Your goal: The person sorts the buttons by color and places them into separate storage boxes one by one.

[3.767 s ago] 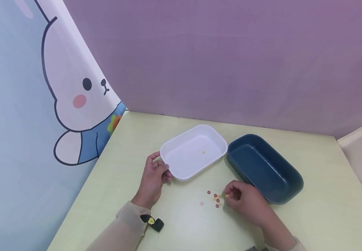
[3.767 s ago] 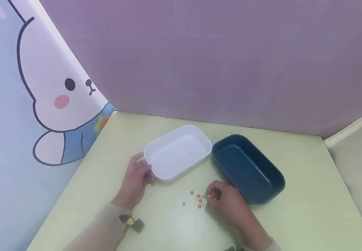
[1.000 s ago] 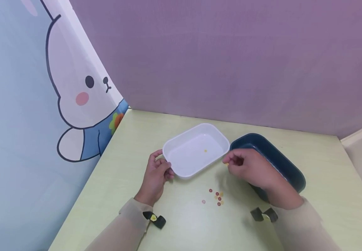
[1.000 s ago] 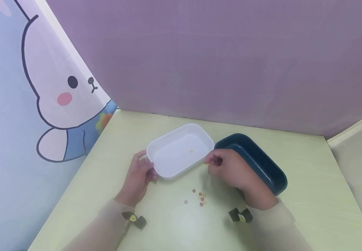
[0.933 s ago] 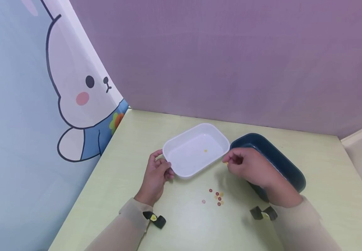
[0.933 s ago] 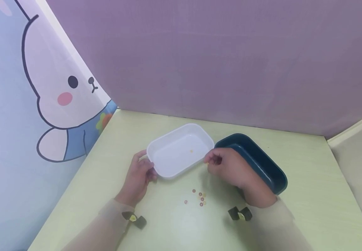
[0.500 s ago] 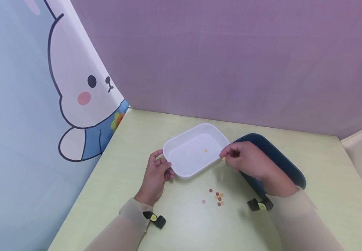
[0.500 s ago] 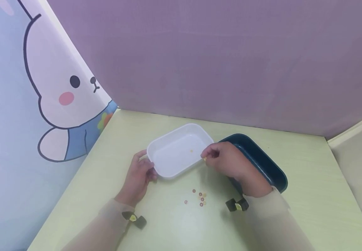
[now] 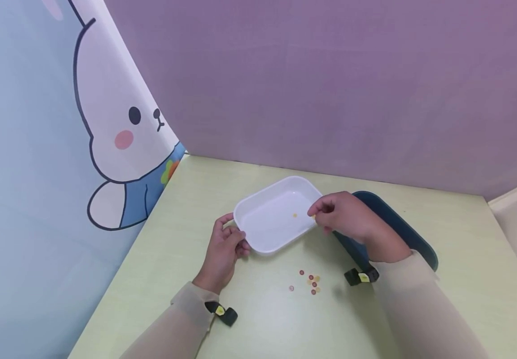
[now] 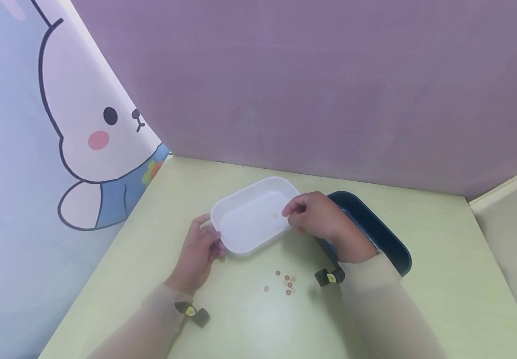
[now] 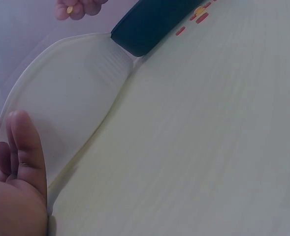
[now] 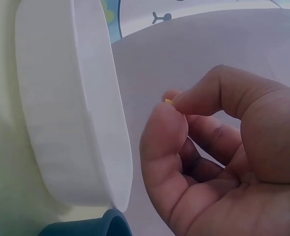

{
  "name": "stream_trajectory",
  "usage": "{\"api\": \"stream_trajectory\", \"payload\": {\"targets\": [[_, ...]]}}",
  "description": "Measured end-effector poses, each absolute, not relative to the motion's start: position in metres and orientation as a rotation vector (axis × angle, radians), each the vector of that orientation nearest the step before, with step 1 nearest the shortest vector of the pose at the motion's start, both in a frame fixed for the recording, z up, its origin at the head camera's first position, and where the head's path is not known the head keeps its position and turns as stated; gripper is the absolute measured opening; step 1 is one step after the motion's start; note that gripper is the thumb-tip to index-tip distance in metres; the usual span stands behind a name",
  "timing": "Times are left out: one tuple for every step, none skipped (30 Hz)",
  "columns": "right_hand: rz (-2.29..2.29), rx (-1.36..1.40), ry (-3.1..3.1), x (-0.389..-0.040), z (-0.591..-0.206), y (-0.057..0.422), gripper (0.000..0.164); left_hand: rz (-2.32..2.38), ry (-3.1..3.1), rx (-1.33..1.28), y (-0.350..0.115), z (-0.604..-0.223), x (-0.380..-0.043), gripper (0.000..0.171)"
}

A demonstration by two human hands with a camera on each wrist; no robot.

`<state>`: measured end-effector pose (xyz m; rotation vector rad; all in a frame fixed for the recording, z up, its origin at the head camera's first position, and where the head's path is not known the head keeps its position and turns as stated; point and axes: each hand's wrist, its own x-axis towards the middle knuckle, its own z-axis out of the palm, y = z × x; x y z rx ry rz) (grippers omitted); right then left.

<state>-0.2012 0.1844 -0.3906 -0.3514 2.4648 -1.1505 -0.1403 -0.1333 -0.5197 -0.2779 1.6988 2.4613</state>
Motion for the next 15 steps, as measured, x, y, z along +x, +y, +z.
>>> {"api": "stream_trajectory", "payload": {"targets": [[-1.146,-0.346,2.465,-0.203,-0.391,0.183,0.026,2.459,1.703,-0.278,-0.134,-0.520,-0.140,0.059],[-1.142,-0.338,2.465,-0.204,-0.391,0.182,0.026,2.458,1.705,-0.277,-0.134,-0.520,-0.140,0.059],[-1.141,-0.330,2.461,-0.206,-0.391,0.180,0.027,2.458,1.708,-0.276,-0.134,-0.520,-0.140,0.058],[-1.141,-0.321,2.457,-0.207,-0.392,0.179,0.027,2.458,1.709,-0.275,-0.134,-0.520,-0.140,0.058],[-1.143,-0.319,2.451,-0.209,-0.393,0.178,0.027,2.458,1.710,-0.276,-0.134,-0.520,-0.140,0.058],[-1.146,-0.314,2.446,-0.210,-0.394,0.177,0.027,2.461,1.706,-0.279,-0.135,-0.520,-0.140,0.057],[-1.146,-0.309,2.444,-0.212,-0.395,0.176,0.027,2.460,1.707,-0.277,-0.135,-0.520,-0.140,0.057],[-1.151,-0.301,2.439,-0.214,-0.396,0.175,0.027,2.461,1.708,-0.274,-0.135,-0.520,-0.140,0.057],[-1.157,-0.294,2.434,-0.216,-0.398,0.174,0.027,2.459,1.711,-0.271,-0.135,-0.520,-0.139,0.057],[-1.164,-0.286,2.429,-0.218,-0.399,0.173,0.026,2.459,1.712,-0.269,-0.135,-0.520,-0.139,0.057],[-1.174,-0.277,2.422,-0.220,-0.400,0.173,0.026,2.456,1.714,-0.269,-0.135,-0.519,-0.139,0.058],[-1.183,-0.265,2.416,-0.222,-0.401,0.173,0.026,2.453,1.717,-0.266,-0.135,-0.518,-0.139,0.058],[-1.189,-0.255,2.410,-0.225,-0.402,0.172,0.026,2.451,1.720,-0.266,-0.135,-0.518,-0.138,0.058],[-1.195,-0.247,2.401,-0.227,-0.403,0.171,0.025,2.451,1.721,-0.268,-0.135,-0.517,-0.138,0.058],[-1.197,-0.240,2.395,-0.230,-0.404,0.171,0.025,2.451,1.719,-0.272,-0.135,-0.517,-0.138,0.058]]}}
